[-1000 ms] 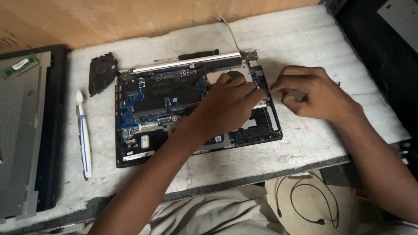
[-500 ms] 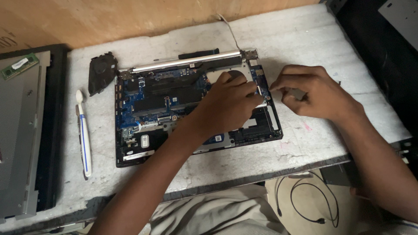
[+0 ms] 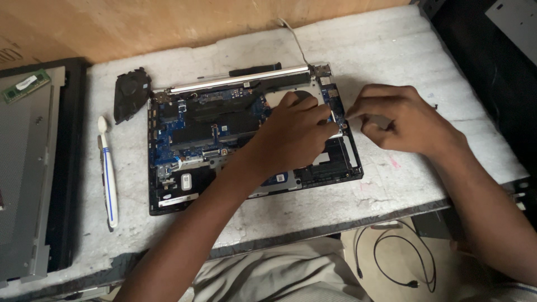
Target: The person disassembles a laptop on a foam-covered workbench. They use a screwdriver to unscrew components from the exposed motherboard, remove a hard drive and a cooling fan, and continue working on the board with their hands.
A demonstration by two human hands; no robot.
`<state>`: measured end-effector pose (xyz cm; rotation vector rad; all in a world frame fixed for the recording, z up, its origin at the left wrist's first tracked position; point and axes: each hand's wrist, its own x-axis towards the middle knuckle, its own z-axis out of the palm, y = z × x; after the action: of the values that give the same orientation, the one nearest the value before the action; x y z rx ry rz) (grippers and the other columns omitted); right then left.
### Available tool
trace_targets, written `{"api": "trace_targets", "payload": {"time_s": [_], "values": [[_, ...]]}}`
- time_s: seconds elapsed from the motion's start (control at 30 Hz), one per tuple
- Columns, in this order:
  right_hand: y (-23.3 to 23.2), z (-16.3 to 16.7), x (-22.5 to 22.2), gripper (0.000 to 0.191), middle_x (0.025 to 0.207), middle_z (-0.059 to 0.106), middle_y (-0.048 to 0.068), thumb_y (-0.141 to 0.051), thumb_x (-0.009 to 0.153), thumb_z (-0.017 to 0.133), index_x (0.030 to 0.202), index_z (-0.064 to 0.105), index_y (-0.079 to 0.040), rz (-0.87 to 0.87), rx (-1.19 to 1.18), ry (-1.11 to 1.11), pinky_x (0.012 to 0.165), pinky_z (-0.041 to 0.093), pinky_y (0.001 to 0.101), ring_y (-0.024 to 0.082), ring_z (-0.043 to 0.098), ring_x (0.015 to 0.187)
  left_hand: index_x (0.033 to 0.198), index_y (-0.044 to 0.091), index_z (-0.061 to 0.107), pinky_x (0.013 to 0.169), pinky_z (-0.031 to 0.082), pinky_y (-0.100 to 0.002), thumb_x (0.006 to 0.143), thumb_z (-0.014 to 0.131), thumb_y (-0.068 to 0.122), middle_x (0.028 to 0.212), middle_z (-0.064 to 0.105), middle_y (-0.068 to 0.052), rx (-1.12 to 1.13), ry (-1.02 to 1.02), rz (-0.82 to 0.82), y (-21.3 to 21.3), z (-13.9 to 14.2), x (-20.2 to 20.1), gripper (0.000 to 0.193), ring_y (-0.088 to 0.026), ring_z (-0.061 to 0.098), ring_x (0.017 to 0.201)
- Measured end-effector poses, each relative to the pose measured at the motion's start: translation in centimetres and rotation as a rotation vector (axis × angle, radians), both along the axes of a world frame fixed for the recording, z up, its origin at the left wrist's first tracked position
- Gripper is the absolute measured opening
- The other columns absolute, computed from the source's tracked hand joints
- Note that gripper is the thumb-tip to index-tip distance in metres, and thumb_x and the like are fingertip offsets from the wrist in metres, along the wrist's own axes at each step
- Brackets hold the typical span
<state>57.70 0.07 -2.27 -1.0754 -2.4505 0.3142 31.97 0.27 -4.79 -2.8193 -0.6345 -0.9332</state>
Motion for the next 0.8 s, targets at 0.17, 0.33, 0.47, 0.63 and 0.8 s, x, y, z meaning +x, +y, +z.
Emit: {"api": "trace_targets", "payload": {"time_s": [0.17,0.33,0.47,0.63,0.8], "values": [[0.18,-0.41,0.14,0.031,0.091,0.070,0.012,0.005,0.077,0.056,0.100,0.076,0.001,0.027,-0.009,-0.005,0.060,0.061,0.0300,0.020,0.070,0.072,0.098,0.013,0.079,0.091,0.040,-0.039,0.080,0.072,0.010,0.095,0.065,-0.001,-0.004,0.001,-0.005,0.11,0.03,0.04,0.019,-0.019,0.058,0.097],[0.40,-0.65,0.30,0.026,0.090,0.070,0.011,0.003,0.079,0.058,0.097,0.076,-0.001,0.101,0.007,0.007,0.060,0.058,0.0287,0.018,0.068,0.071,0.101,0.012,0.080,0.091,0.040,-0.040,0.079,0.072,0.010,0.096,0.066,-0.002,-0.012,0.006,0.006,0.14,0.00,0.21,0.023,-0.019,0.058,0.097],[0.29,-0.66,0.14,0.022,0.086,0.070,0.009,0.003,0.079,0.061,0.093,0.077,-0.002,0.096,-0.044,0.019,0.055,0.055,0.0292,0.017,0.066,0.066,0.104,0.011,0.080,0.090,0.040,-0.040,0.081,0.072,0.009,0.095,0.065,-0.002,-0.021,-0.002,-0.007,0.13,-0.02,0.12,0.025,-0.020,0.057,0.096],[0.15,-0.30,-0.42,0.030,0.084,0.069,0.009,0.006,0.075,0.061,0.098,0.078,-0.002,0.118,-0.014,0.015,0.055,0.055,0.0300,0.017,0.065,0.065,0.106,0.011,0.080,0.086,0.039,-0.040,0.080,0.072,0.009,0.091,0.063,-0.002,-0.025,0.013,-0.003,0.22,-0.01,0.14,0.027,-0.020,0.056,0.093],[-0.10,0.05,-0.57,0.030,0.084,0.069,0.010,0.005,0.073,0.063,0.098,0.078,-0.001,0.117,-0.035,0.022,0.055,0.053,0.0317,0.018,0.064,0.065,0.103,0.011,0.080,0.088,0.040,-0.040,0.080,0.072,0.009,0.092,0.063,-0.002,-0.014,0.033,0.008,0.21,0.00,0.21,0.024,-0.020,0.057,0.095]]}}
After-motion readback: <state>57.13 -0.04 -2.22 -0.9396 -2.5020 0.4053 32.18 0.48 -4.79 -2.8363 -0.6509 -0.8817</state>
